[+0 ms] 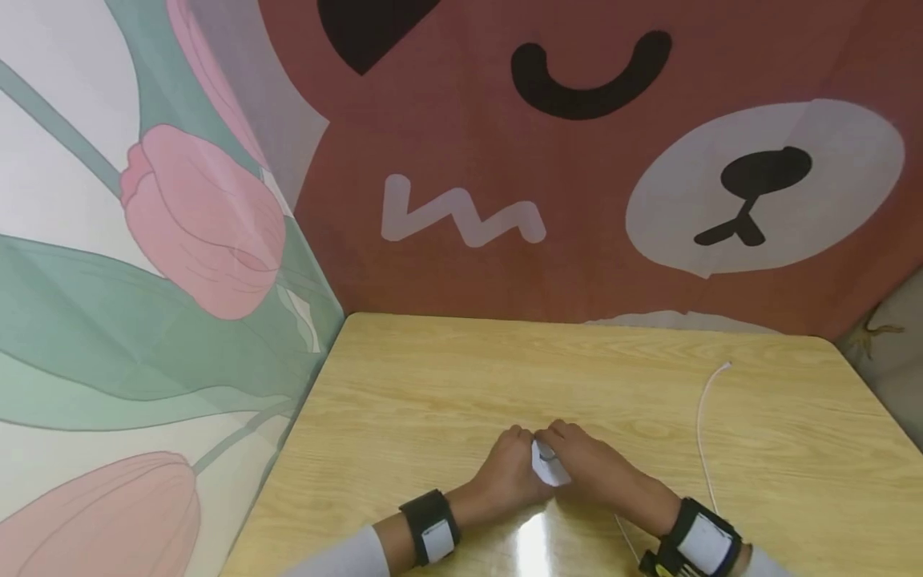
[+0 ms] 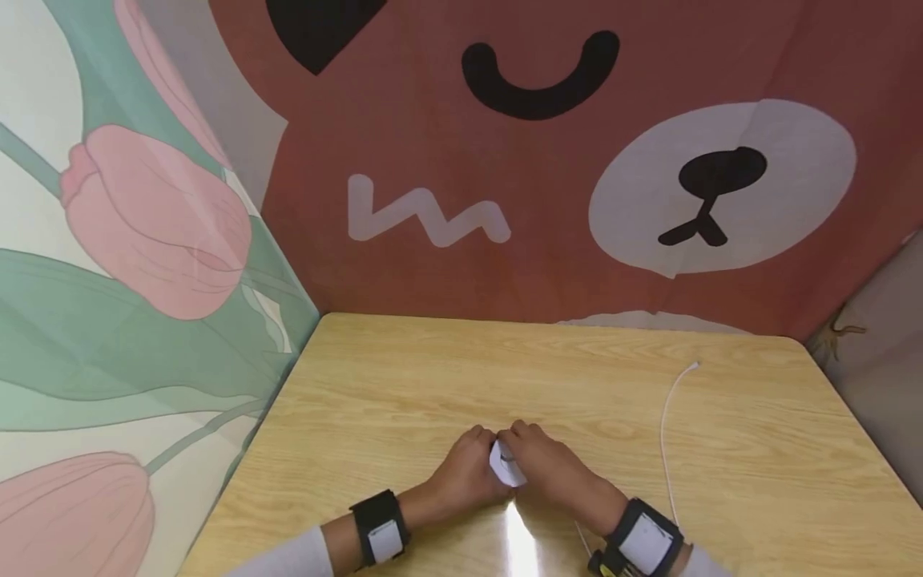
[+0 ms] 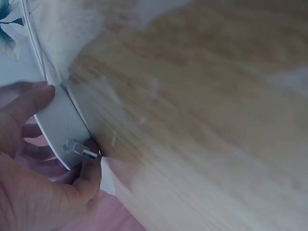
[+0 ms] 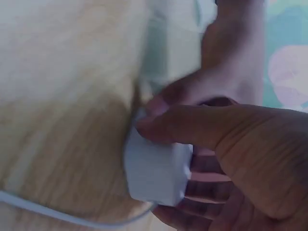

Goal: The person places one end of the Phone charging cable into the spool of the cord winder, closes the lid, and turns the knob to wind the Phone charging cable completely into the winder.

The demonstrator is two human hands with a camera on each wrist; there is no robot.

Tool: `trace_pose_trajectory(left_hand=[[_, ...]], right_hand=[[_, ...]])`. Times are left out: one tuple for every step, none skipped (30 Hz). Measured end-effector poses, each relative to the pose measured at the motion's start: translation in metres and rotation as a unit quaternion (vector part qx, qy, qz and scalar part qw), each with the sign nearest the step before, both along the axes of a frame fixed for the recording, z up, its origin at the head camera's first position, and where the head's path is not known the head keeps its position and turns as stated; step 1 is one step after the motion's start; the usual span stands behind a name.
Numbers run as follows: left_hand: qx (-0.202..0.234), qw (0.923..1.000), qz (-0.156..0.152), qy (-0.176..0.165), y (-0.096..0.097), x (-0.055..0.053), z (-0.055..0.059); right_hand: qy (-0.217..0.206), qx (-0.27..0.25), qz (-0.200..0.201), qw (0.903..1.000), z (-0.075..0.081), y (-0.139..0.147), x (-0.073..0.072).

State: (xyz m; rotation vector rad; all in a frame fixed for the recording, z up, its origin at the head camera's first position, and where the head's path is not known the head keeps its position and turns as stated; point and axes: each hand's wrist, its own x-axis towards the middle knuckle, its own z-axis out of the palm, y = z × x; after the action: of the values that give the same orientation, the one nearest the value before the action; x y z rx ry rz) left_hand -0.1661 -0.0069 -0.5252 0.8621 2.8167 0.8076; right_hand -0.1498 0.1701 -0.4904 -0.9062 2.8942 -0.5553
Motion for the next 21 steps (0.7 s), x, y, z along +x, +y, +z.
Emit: trace_pose_trajectory(left_hand=[[0.004,1.0,0.002,-0.003,-0.002,0.0,0.001],[0.006,1.0,0.004,-0.005,-0.003,0.0,0.002],[0.006,1.0,0.005,-0.002,-0.004,0.0,0.003],[0.009,0.9999,0.006,-0.001,-0.005,-0.001,0.005],[0.012,0.9999,0.005,0.001,-0.006,-0.001,0.007],[0.014,0.9999,0.004,0.006,-0.007,-0.002,0.008],[0.019,0.9998,0.002,0.008,-0.008,-0.003,0.01],[0.024,0.9997,-0.001,0.01,-0.008,-0.004,0.012],[0.029,0.9995,-0.006,0.014,-0.009,-0.005,0.014],[0.036,0.9992,-0.011,0.016,-0.01,-0.006,0.016],[0.043,0.9988,-0.016,0.017,-0.011,-0.006,0.019],[0.052,0.9983,-0.021,0.016,-0.012,-0.007,0.022],[0.063,0.9977,-0.022,0.011,-0.014,-0.008,0.024],[0.074,0.997,-0.023,0.004,-0.015,-0.009,0.028],[0.088,0.9959,-0.022,-0.003,-0.016,-0.01,0.032],[0.101,0.9946,-0.021,-0.012,-0.017,-0.012,0.036],[0.113,0.9932,-0.019,-0.019,-0.018,-0.013,0.04],[0.123,0.9921,-0.016,-0.022,-0.019,-0.015,0.044],[0.129,0.9914,-0.013,-0.021,-0.02,-0.018,0.049],[0.132,0.991,-0.011,-0.018,-0.02,-0.02,0.054],[0.133,0.9909,-0.01,-0.012,-0.02,-0.022,0.058]], right_hand=[[0.007,0.005,0.004,1.0,-0.001,-0.002,0.001],[0.017,0.013,0.008,0.9997,-0.002,-0.004,0.001],[0.031,0.018,0.011,0.9993,-0.003,-0.005,0.001],[0.046,0.023,0.011,0.9986,-0.003,-0.007,0.001],[0.063,0.027,0.011,0.9976,-0.002,-0.008,0.001],[0.078,0.031,0.01,0.9964,-0.002,-0.009,0.0],[0.093,0.036,0.01,0.995,-0.001,-0.009,-0.002],[0.104,0.042,0.008,0.9937,0.001,-0.01,-0.003],[0.111,0.047,0.005,0.9928,0.004,-0.01,-0.005],[0.111,0.052,0.003,0.9925,0.008,-0.011,-0.007],[0.104,0.057,-0.001,0.9929,0.012,-0.011,-0.009],[0.095,0.062,-0.005,0.9936,0.018,-0.012,-0.01],[0.086,0.066,-0.009,0.9941,0.023,-0.012,-0.012],[0.076,0.069,-0.012,0.9947,0.03,-0.012,-0.013],[0.068,0.071,-0.014,0.995,0.036,-0.013,-0.015],[0.066,0.072,-0.012,0.9951,0.043,-0.013,-0.017],[0.065,0.073,-0.011,0.9951,0.049,-0.013,-0.018],[0.066,0.074,-0.01,0.995,0.054,-0.014,-0.02],[0.069,0.077,-0.009,0.9946,0.06,-0.014,-0.021],[0.073,0.08,-0.01,0.9941,0.065,-0.015,-0.023],[0.079,0.086,-0.011,0.9931,0.07,-0.015,-0.025]])
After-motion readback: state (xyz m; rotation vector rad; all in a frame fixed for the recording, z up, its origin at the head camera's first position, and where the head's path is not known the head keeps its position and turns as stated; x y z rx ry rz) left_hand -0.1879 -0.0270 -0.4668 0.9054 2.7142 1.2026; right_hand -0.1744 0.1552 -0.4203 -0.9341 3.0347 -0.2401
